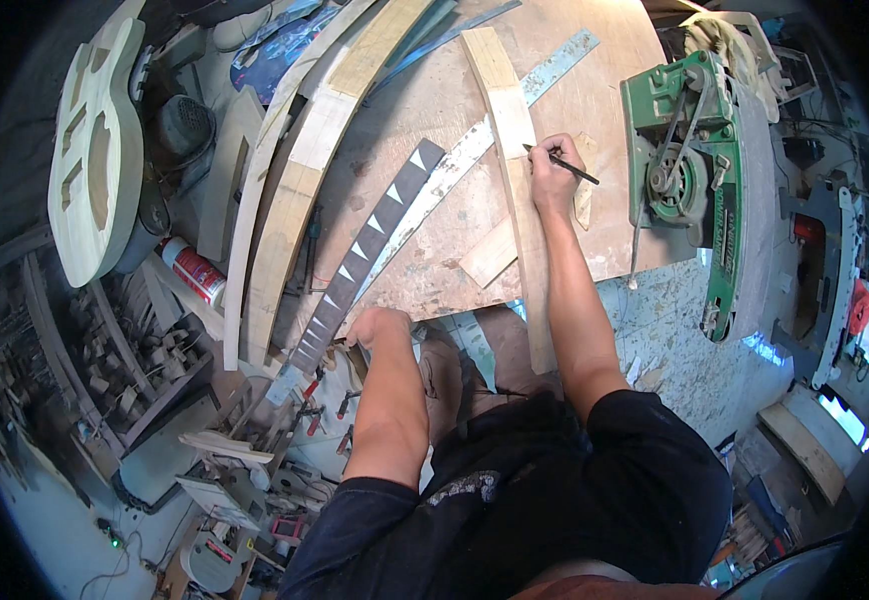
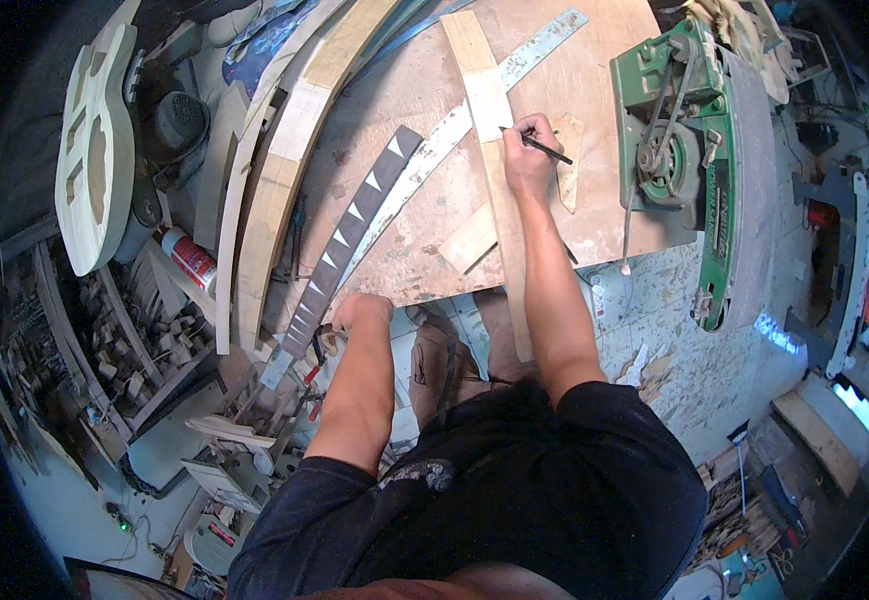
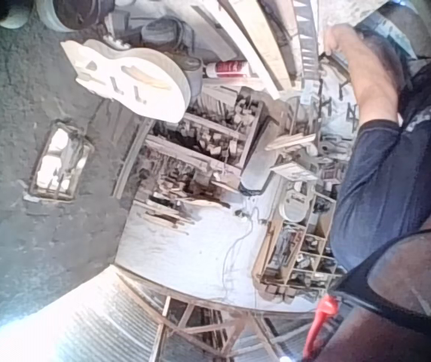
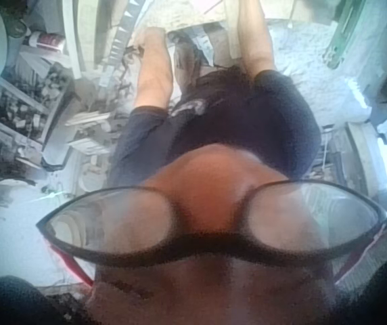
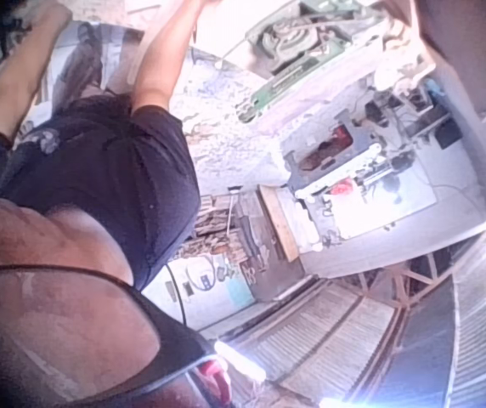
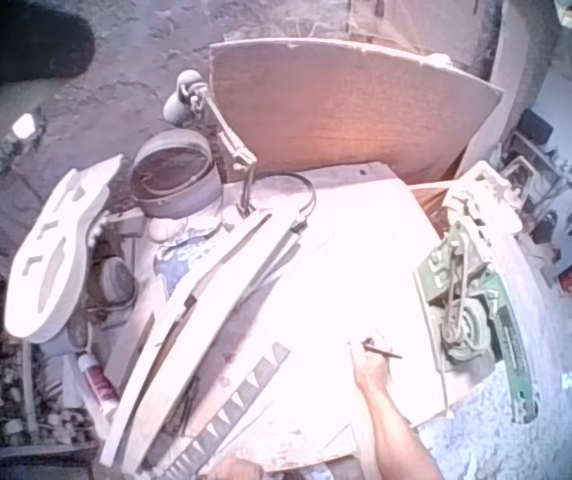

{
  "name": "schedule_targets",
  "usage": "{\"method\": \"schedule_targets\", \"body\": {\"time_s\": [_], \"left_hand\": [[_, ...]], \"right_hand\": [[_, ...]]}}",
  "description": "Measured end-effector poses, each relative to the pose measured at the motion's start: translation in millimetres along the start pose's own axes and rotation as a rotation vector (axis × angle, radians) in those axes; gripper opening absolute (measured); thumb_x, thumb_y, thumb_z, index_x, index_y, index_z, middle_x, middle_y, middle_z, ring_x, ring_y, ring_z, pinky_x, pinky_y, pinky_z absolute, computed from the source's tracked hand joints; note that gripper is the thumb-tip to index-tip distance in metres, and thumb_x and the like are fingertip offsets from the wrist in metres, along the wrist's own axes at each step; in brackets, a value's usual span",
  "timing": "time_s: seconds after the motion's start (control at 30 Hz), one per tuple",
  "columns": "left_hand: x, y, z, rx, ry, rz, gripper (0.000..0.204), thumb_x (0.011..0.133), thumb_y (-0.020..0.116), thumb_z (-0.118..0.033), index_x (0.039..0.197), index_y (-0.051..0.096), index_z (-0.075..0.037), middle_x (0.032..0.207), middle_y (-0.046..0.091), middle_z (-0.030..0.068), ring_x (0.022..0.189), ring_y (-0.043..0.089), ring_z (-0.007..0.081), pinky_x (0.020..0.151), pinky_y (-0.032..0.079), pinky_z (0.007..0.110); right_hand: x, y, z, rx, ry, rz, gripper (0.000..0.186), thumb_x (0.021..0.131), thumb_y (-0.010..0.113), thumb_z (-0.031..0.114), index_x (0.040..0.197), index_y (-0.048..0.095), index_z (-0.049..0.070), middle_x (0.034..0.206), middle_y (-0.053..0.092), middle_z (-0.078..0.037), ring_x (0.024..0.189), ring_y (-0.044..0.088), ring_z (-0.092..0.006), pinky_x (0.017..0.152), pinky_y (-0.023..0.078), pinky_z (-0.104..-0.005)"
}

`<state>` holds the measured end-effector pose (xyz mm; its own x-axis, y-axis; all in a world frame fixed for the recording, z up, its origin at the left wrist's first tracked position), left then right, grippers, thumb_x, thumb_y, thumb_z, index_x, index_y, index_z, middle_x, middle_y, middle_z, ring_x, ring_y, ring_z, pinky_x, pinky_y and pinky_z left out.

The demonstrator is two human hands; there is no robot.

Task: The person uses a band saw to cut a curved shape from a wooden board, then moves to a workbench where they plug in a power strip and use a pencil and square to mark lines on another piece of wood.

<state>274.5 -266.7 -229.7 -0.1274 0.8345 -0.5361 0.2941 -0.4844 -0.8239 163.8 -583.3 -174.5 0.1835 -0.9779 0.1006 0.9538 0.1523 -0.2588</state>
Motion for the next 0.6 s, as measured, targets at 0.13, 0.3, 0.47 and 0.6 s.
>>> {"method": "schedule_targets", "body": {"time_s": [0.13, 0.3, 0.47, 0.6], "left_hand": [[0, 0, -1, -0.008, -0.002, -0.004, 0.076, 0.099, 0.014, -0.049, 0.126, 0.057, 0.009, 0.129, 0.060, 0.0170, 0.123, 0.055, 0.0303, 0.111, 0.035, 0.033], [0, -1, 0, -0.019, -0.005, -0.005, 0.076, 0.099, 0.014, -0.049, 0.125, 0.057, 0.009, 0.129, 0.061, 0.0170, 0.123, 0.055, 0.0305, 0.111, 0.036, 0.033], [0, -1, 0, -0.034, -0.013, -0.012, 0.076, 0.099, 0.015, -0.049, 0.125, 0.057, 0.009, 0.129, 0.061, 0.0171, 0.122, 0.056, 0.0307, 0.111, 0.036, 0.034], [0, -2, 0, -0.043, -0.016, -0.011, 0.076, 0.099, 0.015, -0.049, 0.124, 0.058, 0.009, 0.128, 0.061, 0.0171, 0.122, 0.056, 0.0308, 0.111, 0.036, 0.034]], "right_hand": [[0, 0, -1, -0.029, 0.013, 0.005, 0.008, 0.076, 0.063, 0.003, 0.075, 0.055, 0.002, 0.060, 0.051, 0.000, 0.055, 0.046, -0.0070, 0.051, 0.037, -0.0257], [0, -1, -3, 0.015, -0.001, -0.003, 0.007, 0.075, 0.062, 0.003, 0.074, 0.055, 0.002, 0.061, 0.052, 0.000, 0.055, 0.046, -0.0073, 0.052, 0.037, -0.0251], [-2, -3, 3, 0.024, -0.007, 0.062, 0.007, 0.074, 0.061, 0.004, 0.071, 0.054, 0.002, 0.059, 0.050, -0.002, 0.054, 0.047, -0.0082, 0.052, 0.037, -0.0257], [-4, 0, 9, -0.082, -0.092, -0.030, 0.007, 0.073, 0.059, 0.004, 0.071, 0.054, 0.001, 0.056, 0.048, -0.004, 0.052, 0.046, -0.0105, 0.051, 0.037, -0.0274]]}}
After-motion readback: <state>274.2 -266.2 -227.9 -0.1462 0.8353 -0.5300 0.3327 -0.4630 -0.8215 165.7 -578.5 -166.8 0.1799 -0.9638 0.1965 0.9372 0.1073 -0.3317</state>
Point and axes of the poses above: each hand's wrist, its own x-axis towards the middle knuckle, its own y-axis out of the palm, z = x × y, the point moved 1 cm from there along x, towards the middle knuckle
